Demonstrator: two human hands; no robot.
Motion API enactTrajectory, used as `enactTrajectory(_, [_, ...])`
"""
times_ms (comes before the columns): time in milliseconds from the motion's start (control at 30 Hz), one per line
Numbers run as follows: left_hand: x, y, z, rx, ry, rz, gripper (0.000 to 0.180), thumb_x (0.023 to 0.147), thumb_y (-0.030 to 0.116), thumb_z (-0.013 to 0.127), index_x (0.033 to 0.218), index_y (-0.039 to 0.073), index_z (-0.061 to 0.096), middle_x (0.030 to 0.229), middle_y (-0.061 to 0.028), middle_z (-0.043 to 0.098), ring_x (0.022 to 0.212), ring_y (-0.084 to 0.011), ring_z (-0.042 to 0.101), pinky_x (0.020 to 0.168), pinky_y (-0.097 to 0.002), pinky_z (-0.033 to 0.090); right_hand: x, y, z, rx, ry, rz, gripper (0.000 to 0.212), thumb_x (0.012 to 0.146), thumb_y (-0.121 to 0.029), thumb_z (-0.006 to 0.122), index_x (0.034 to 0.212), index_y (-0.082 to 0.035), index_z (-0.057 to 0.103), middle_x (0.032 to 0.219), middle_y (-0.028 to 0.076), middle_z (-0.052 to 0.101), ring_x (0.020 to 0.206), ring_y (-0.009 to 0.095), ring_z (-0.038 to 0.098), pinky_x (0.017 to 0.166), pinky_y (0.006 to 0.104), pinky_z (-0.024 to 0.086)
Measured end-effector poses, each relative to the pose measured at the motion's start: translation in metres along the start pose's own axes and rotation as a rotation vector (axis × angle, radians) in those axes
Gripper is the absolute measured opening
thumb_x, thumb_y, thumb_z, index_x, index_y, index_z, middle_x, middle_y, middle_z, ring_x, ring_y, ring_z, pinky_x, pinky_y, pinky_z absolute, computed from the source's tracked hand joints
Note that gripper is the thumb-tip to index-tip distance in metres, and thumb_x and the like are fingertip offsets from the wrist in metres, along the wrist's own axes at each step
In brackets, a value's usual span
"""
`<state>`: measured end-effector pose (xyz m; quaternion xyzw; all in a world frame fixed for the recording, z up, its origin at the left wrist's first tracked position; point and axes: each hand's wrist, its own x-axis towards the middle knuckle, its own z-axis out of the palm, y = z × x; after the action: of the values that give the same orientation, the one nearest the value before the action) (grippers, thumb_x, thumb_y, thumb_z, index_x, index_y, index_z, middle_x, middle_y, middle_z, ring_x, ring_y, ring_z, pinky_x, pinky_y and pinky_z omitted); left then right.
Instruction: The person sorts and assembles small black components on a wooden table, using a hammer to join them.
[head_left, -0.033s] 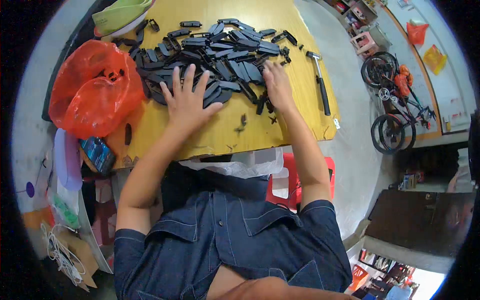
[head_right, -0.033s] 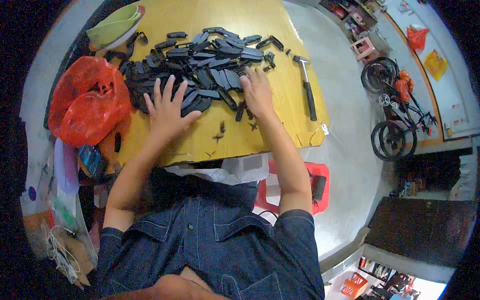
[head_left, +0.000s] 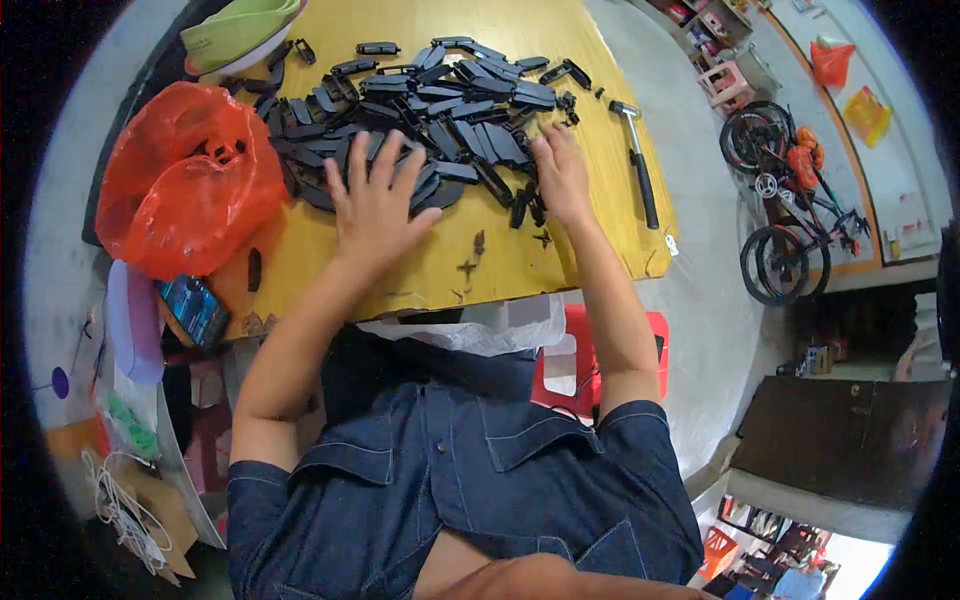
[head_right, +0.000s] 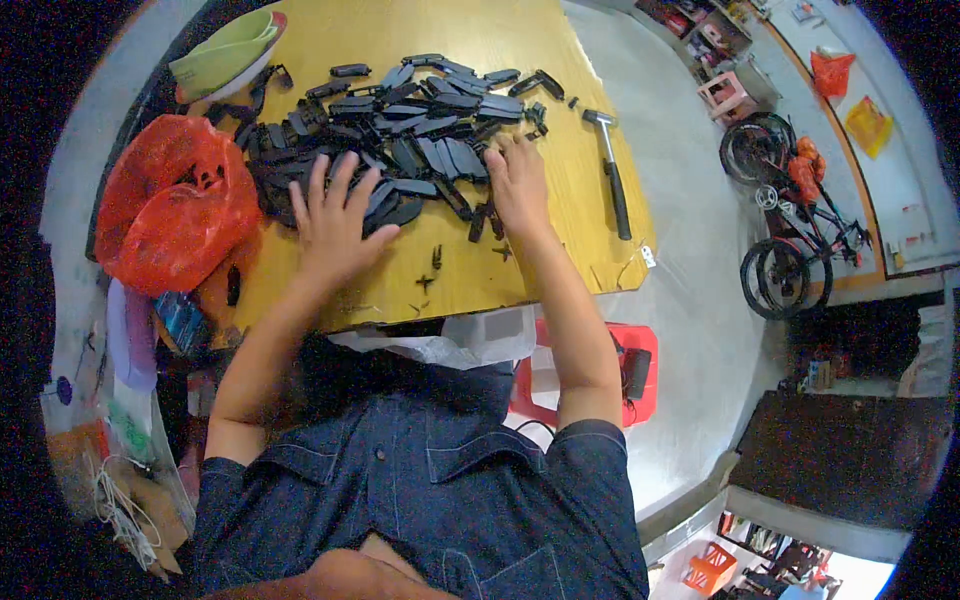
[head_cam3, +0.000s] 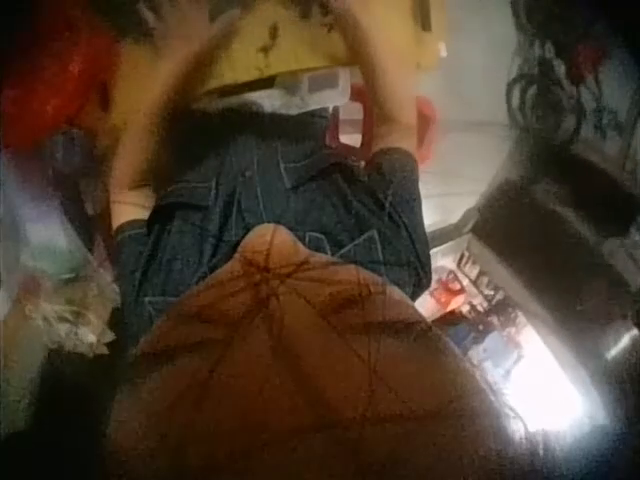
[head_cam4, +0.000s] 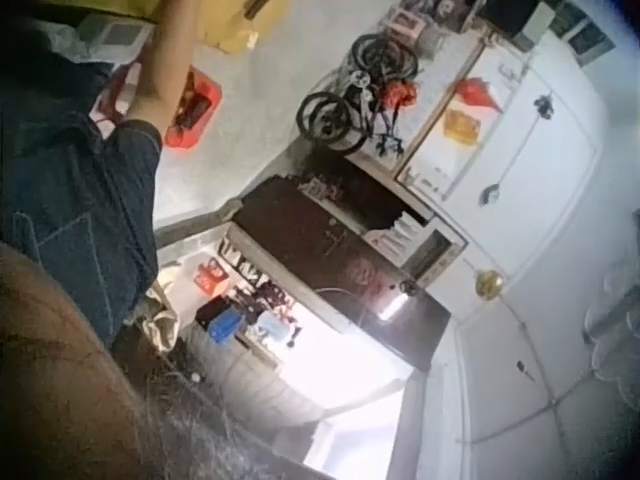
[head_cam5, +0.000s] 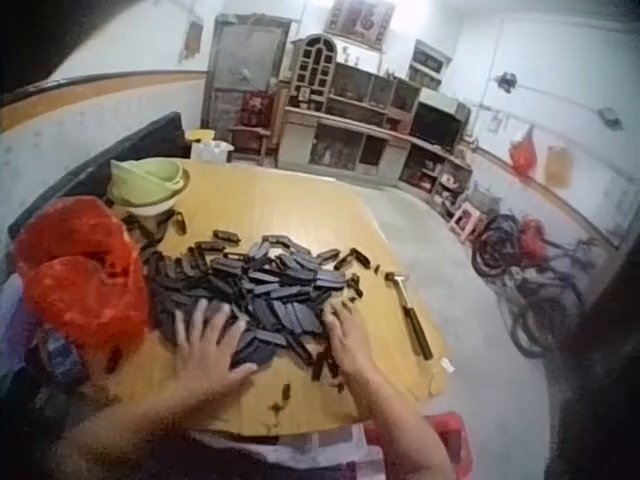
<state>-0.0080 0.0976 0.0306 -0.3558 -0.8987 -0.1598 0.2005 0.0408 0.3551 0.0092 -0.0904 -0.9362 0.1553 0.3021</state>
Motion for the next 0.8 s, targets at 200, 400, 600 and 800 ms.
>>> enactTrajectory(200, [-0.001,0.007,0.011,-0.104,0.135,0.232,0.023,0.069,0.021,0.064,0.090,0.012,0.064,0.086,0.0025,0.056,0.088,-0.0182,0.050,0.075,-0.0351,0.036,-0.043,-0.051,-0.056,0.251,-0.318,0.062,0.022,0.084,-0.023,0.057,0.089,-0.003,0.063,0.090,0.015,0.062,0.081,0.030,0.060,0.071,0.0378,0.048])
enactTrajectory(400, [0.000,0.005,0.006,-0.039,0.145,0.199,0.006,0.073,0.020,0.061,0.072,0.014,0.063,0.077,0.0021,0.057,0.082,-0.0193,0.053,0.069,-0.0353,0.039,-0.065,-0.102,-0.034,0.074,-0.515,0.191,0.028,0.078,-0.028,0.061,0.086,-0.002,0.061,0.087,0.017,0.060,0.083,0.033,0.059,0.073,0.0418,0.047])
enactTrajectory(600, [-0.031,-0.018,-0.035,-0.145,-0.363,0.091,0.012,0.077,0.022,0.062,0.084,0.012,0.066,0.080,-0.0050,0.060,0.080,-0.0264,0.055,0.069,-0.0386,0.043,-0.063,-0.083,-0.024,0.300,-0.444,0.206,0.024,0.075,-0.023,0.062,0.085,-0.001,0.059,0.084,0.017,0.062,0.075,0.032,0.060,0.067,0.0396,0.048])
enactTrajectory(800, [-0.053,-0.020,-0.025,-0.385,-0.242,-0.022,0.021,0.077,0.025,0.061,0.091,0.011,0.066,0.089,-0.0094,0.060,0.089,-0.0284,0.056,0.073,-0.0411,0.046,-0.076,-0.115,-0.050,1.049,-0.632,0.673,0.015,0.076,-0.008,0.064,0.085,-0.002,0.053,0.087,0.007,0.063,0.068,0.014,0.059,0.061,0.0247,0.048])
